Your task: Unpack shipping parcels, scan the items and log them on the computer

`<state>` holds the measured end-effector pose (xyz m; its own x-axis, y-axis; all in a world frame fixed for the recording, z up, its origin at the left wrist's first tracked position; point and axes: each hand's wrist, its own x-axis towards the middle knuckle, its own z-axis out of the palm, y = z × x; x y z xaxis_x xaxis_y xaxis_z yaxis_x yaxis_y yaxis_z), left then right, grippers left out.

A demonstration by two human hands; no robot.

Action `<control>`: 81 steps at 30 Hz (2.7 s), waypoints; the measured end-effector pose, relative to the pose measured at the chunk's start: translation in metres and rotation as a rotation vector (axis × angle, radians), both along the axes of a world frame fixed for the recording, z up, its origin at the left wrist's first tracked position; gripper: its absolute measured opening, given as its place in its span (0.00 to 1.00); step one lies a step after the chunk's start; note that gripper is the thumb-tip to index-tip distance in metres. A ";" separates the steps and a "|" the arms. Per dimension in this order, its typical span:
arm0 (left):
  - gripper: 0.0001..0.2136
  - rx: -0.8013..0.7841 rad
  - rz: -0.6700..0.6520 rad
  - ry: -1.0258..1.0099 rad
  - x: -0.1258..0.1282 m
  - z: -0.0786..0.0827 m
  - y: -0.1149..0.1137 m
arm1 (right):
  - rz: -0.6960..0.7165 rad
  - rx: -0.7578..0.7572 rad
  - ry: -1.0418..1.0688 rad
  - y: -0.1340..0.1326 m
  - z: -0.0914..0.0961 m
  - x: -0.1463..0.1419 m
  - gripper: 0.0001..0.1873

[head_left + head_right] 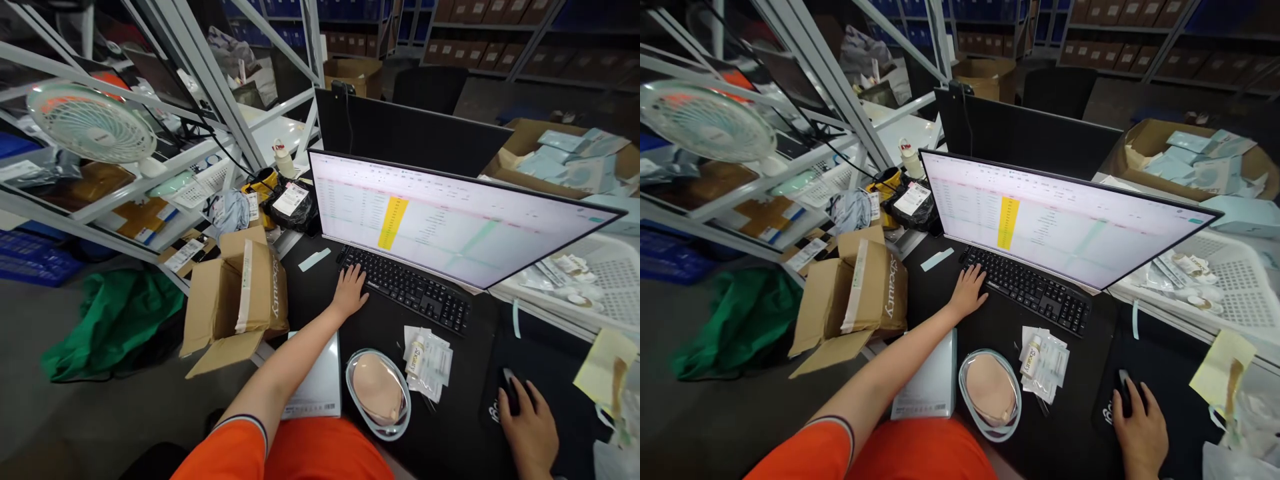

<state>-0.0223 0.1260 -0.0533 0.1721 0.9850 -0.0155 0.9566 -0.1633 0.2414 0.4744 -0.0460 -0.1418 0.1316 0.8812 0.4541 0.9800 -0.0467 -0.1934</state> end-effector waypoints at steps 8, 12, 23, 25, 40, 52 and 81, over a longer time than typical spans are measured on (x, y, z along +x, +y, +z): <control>0.30 0.016 -0.043 0.079 -0.010 -0.030 0.014 | -0.022 -0.038 -0.002 -0.001 -0.004 0.003 0.29; 0.29 0.038 -0.045 0.110 -0.012 -0.038 0.015 | -0.023 -0.043 -0.049 0.000 0.001 0.000 0.26; 0.28 0.037 -0.011 0.138 -0.012 -0.038 0.015 | -0.039 -0.045 -0.046 -0.001 0.001 -0.001 0.25; 0.28 0.040 -0.013 0.139 -0.012 -0.039 0.014 | -0.056 -0.045 -0.032 -0.001 0.001 -0.001 0.25; 0.28 0.051 -0.003 0.111 -0.011 -0.039 0.014 | -0.167 -0.063 0.035 0.003 0.006 -0.007 0.26; 0.27 0.085 -0.011 0.116 -0.011 -0.044 0.015 | -0.186 -0.083 0.012 0.003 0.009 -0.007 0.25; 0.35 0.032 0.045 -0.023 -0.009 -0.049 0.018 | -0.227 -0.055 0.052 0.002 0.008 -0.005 0.29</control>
<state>-0.0316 0.1443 -0.1021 0.1276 0.9916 0.0197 0.9573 -0.1283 0.2591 0.4691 -0.0441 -0.1340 0.3510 0.8497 0.3935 0.9320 -0.2763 -0.2347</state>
